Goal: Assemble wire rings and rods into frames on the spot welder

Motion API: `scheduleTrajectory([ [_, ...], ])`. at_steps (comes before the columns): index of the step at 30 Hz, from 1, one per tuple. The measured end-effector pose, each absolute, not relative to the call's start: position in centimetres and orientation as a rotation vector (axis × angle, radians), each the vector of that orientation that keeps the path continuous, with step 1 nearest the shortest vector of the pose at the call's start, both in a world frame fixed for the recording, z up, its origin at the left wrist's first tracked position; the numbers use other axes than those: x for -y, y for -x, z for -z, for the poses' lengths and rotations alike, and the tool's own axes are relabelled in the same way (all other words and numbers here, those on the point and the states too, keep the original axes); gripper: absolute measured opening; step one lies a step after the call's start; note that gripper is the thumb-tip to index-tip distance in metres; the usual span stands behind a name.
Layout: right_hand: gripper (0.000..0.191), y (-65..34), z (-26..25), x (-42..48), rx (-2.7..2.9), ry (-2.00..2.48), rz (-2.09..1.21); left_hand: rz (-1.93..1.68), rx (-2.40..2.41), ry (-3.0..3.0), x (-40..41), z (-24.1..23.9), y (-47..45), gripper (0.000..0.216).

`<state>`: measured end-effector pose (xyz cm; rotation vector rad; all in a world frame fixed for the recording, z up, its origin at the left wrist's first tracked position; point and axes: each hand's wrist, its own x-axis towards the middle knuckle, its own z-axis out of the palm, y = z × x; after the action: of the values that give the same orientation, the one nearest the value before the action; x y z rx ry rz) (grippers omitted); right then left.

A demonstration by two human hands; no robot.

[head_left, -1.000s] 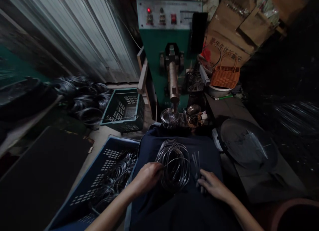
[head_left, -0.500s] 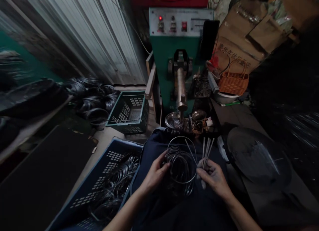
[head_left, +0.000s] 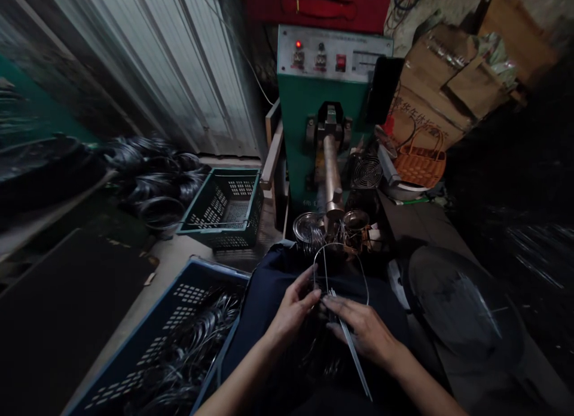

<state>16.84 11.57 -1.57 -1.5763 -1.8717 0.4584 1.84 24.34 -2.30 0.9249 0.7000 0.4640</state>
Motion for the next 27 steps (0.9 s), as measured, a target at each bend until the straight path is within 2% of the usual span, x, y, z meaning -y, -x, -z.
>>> scheduleTrajectory([
  [7,0.048,-17.3,0.2,-12.4,1.912,1.590,-0.359,-0.451,-0.699,-0.847,-24.8,1.3,-2.6,0.079],
  [27,0.050,-18.5,-1.4,-13.0,1.908,1.620,-0.301,-0.532,-0.571,-0.804,-24.7,1.1,-4.3,0.075],
])
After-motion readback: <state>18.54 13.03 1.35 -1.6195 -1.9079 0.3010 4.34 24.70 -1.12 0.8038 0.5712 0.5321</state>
